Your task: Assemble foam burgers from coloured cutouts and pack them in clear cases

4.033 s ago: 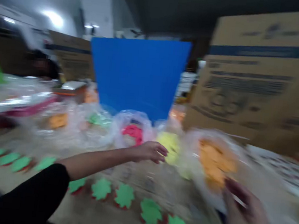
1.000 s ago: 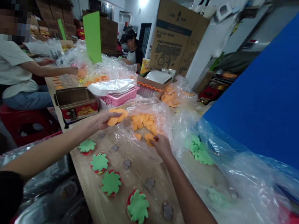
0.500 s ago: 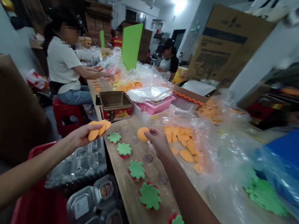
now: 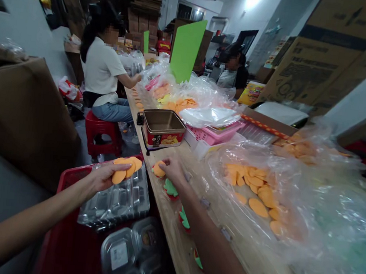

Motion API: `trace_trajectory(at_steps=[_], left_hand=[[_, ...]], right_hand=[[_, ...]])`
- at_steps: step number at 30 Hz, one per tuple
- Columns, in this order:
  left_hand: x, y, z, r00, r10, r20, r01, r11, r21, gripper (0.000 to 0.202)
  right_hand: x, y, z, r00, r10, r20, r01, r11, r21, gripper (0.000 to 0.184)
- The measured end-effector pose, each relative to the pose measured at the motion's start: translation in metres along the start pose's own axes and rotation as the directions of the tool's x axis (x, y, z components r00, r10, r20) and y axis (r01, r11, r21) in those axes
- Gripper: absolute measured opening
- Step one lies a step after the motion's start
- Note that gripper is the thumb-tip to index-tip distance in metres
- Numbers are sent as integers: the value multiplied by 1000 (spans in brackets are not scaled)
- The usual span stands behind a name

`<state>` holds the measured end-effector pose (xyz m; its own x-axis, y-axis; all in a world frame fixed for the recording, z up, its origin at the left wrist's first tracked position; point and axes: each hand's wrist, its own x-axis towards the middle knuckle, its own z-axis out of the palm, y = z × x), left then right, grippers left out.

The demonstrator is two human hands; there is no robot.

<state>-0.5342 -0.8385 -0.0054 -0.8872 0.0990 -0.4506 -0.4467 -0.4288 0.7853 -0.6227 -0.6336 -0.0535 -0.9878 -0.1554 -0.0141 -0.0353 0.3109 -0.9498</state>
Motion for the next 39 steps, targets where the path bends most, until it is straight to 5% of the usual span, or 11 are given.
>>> trace_trajectory(at_steps=[6,11,13,18,25,31,34,37,39], left_hand=[[5,-19,18,997,21,72,-22,1000,9,36],[6,-29,48,989,28,148,-28,1000,1,43],[7,-34,58,988,12,154,-11,1000,-7,45],[7,-46,64,992,-47,120,47,999,5,41],[-1,-50,53,992,-118,37,118,993,-18,30],[-11,-55,56,975,-120,189,144,983,-117,32],[-15,-60,64,943,-83,322,127,985,-118,44],[-18,-67,74,912,-51,407,92,992,-82,57],[-19,-72,82,902,-54,427,84,995,-50,61]], right_hand=[[-13,-14,-8,980,-108,-168,87,988,-128,24],[-51,-43,-19,986,38,159,-53,994,93,29],[-61,-45,-27,975,83,205,-120,977,178,25],[-62,-21,-50,990,139,30,-142,961,236,23],[-55,11,-54,991,118,-69,-118,993,3,13],[-71,0,-57,983,-46,-179,6,976,-219,12],[-89,-14,-56,989,-136,-60,118,963,-241,21],[-107,-21,-54,991,-57,121,66,995,-72,24],[-118,-20,-58,994,-13,107,13,1000,-2,19]])
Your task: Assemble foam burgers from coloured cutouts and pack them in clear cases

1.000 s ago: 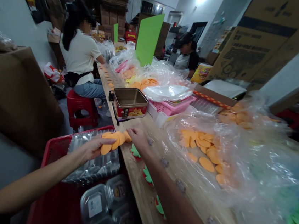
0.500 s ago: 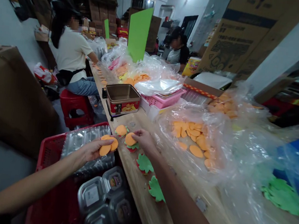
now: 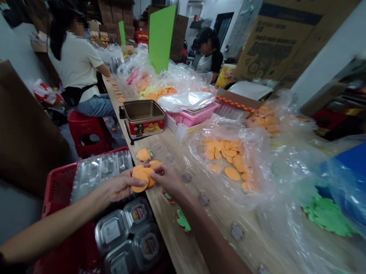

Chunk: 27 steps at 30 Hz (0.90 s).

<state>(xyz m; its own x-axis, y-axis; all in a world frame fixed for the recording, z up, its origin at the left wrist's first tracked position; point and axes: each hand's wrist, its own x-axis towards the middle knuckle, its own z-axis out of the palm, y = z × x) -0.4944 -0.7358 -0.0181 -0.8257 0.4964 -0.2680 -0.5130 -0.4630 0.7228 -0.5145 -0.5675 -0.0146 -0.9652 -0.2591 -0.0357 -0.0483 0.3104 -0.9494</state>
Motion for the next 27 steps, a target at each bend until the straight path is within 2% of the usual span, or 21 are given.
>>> trace_trajectory(at_steps=[5,9,11,13,16,18,21,24,27], left_hand=[[4,-14,14,997,-62,51,59,997,43,58],[6,-24,15,993,-115,-24,116,993,28,58],[6,-26,14,989,-128,-77,129,992,4,56],[5,-26,14,984,-137,-116,136,991,-17,54],[3,-21,15,981,-148,-125,142,988,-58,43],[1,-17,17,983,-161,-92,150,982,-116,31],[2,-14,23,987,-158,-23,150,968,-199,29],[6,-18,34,990,-139,-17,132,968,-215,30],[12,-26,50,991,-122,-59,108,974,-197,31]], right_hand=[[-24,11,-24,992,69,-104,-57,992,110,15],[-33,24,-39,966,196,-168,-166,971,173,14],[-34,32,-42,954,231,-192,-209,970,128,12],[-33,39,-41,948,234,-215,-236,972,15,10],[-33,45,-41,941,221,-257,-263,954,-143,7],[-38,43,-42,938,156,-311,-246,930,-273,8],[-49,32,-40,937,-46,-347,-130,876,-465,14],[-61,18,-32,956,-129,-264,10,913,-408,19],[-69,10,-21,974,-95,-207,44,970,-237,20]])
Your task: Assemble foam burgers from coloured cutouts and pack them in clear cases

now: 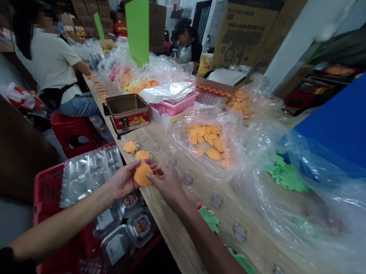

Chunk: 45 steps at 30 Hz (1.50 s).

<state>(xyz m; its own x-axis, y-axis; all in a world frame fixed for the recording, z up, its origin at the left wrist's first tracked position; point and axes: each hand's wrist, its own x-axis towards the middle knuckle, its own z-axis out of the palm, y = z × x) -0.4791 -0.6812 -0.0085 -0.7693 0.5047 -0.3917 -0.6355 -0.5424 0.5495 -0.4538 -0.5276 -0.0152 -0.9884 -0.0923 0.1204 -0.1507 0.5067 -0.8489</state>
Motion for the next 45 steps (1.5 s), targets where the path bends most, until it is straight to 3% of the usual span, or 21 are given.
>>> trace_trajectory(at_steps=[5,9,12,14,17,19,22,24,28,30,34,37,39,40,42,44,45], left_hand=[[12,-20,20,1000,21,-23,-21,1000,2,29],[18,-29,22,999,12,-41,-12,1000,1,23],[18,-27,18,996,53,-66,-51,998,29,23],[17,-24,14,995,76,-71,-72,996,53,25],[14,-21,12,994,87,-65,-83,994,66,27],[13,-21,12,996,83,-44,-80,994,69,28],[12,-24,14,997,73,4,-73,994,82,28],[10,-27,18,997,63,45,-67,993,93,29],[8,-37,31,986,14,165,-35,992,124,32],[8,-44,41,979,-23,204,-10,987,159,35],[9,-64,66,962,-102,252,38,968,249,40],[13,-80,79,938,-128,321,-12,915,402,46],[20,-89,85,911,-97,400,-177,784,594,44],[24,-92,86,895,-67,442,-294,656,695,40],[34,-95,89,846,-5,534,-511,281,812,24],[43,-96,91,760,-8,649,-646,-105,756,11],[46,-95,91,705,-56,707,-695,-249,674,9]], right_hand=[[-14,-2,-7,985,157,-76,-136,964,227,26],[-30,6,-32,975,149,-164,-89,940,328,23],[-41,18,-45,944,80,-320,-37,990,139,19],[-47,26,-47,926,-54,-374,23,996,-87,13],[-56,37,-39,912,-317,-259,203,899,-388,10],[-64,41,-32,904,-410,-124,298,810,-505,15],[-77,40,-24,913,-409,10,328,716,-617,14],[-82,37,-24,926,-377,-8,290,726,-624,13],[-78,28,-39,925,-259,-280,123,897,-424,21],[-73,25,-49,924,-160,-348,61,959,-277,23],[-72,24,-71,939,51,-341,-66,997,-33,24],[-87,28,-86,939,174,-298,-123,975,183,23],[-101,33,-94,932,218,-290,-144,955,258,21],[-108,35,-97,925,221,-310,-149,959,240,19],[-120,42,-101,910,147,-389,-124,989,84,14],[-129,49,-100,909,-28,-416,-37,988,-149,7],[-133,53,-98,911,-130,-392,25,965,-260,4]])
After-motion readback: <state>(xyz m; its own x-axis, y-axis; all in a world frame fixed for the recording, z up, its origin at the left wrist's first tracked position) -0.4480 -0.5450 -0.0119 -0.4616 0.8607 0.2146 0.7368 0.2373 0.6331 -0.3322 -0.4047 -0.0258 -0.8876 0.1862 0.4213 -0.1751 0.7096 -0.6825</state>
